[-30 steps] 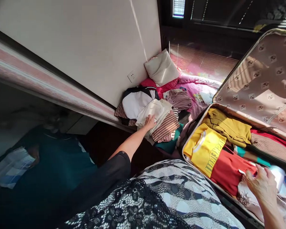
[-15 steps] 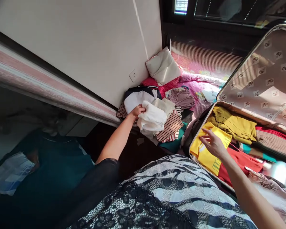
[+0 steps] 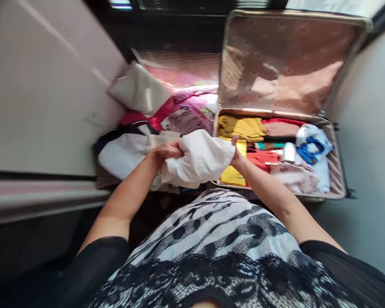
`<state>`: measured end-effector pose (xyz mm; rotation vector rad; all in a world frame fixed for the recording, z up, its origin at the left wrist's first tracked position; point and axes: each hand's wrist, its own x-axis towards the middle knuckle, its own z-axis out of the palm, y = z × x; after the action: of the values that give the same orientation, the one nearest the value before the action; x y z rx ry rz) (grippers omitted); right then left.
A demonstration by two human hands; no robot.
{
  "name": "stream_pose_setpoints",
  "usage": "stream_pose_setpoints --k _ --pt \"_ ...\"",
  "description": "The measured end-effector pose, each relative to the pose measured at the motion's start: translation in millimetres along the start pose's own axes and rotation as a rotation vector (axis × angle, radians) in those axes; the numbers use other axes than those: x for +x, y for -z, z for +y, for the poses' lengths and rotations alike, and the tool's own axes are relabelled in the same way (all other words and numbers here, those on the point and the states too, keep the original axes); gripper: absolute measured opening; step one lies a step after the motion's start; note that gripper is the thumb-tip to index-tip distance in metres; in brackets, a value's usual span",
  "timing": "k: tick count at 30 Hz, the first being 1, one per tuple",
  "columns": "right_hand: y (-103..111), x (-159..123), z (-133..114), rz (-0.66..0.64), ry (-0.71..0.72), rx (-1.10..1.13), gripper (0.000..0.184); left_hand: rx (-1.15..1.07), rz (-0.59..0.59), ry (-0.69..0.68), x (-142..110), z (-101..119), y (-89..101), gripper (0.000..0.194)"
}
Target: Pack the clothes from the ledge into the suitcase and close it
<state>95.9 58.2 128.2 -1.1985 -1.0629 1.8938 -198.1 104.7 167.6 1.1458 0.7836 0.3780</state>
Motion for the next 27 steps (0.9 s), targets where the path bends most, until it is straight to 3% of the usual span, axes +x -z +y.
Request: stream_pose_setpoints --k 3,6,11,15,18,20,22,25,27 --pt "50.1 -48.9 9.6 0.031 0.047 0.182 0.102 -0.024 -0.134 0.115 40.9 -4.6 -33.9 0.031" --pt "100.0 -102.8 15.7 0.082 0.04 0.269 0.098 -0.082 -0.222 0.153 92.3 -1.3 -87.7 0.046" --pt "191.8 -212.2 19.7 0.467 0.072 0.311 0.07 -0.174 -0.35 0.154 187.1 -10.2 -210.3 0.058" --pt "277.7 -302.7 19.2 0.655 0.018 0.19 0.068 -0.115 -0.562 0.394 242.7 -48.3 -315.6 0.052" --pt "341.0 -345.1 14.9 0.744 0.028 0.012 0.059 -0.229 -0.554 0.385 272.2 -75.9 -385.9 0.053" --pt "380.2 -351.3 9.2 0.797 0.111 -0.135 0.05 -0.327 -0.469 0.326 289.2 -89.4 -422.3 0.059" --pt "414.1 -338.8 1.8 0.775 0.105 -0.345 0.049 -0.318 -0.33 0.265 303.5 -100.3 -448.0 0.063" --pt "444.1 -298.4 -3.2 0.74 -0.085 -0.738 0.063 0.019 -0.036 0.258 315.8 -116.1 -466.3 0.073" --pt "443.8 -271.0 6.3 0.821 -0.14 -0.989 0.076 0.329 0.103 0.239 314.5 -127.9 -465.4 0.082"
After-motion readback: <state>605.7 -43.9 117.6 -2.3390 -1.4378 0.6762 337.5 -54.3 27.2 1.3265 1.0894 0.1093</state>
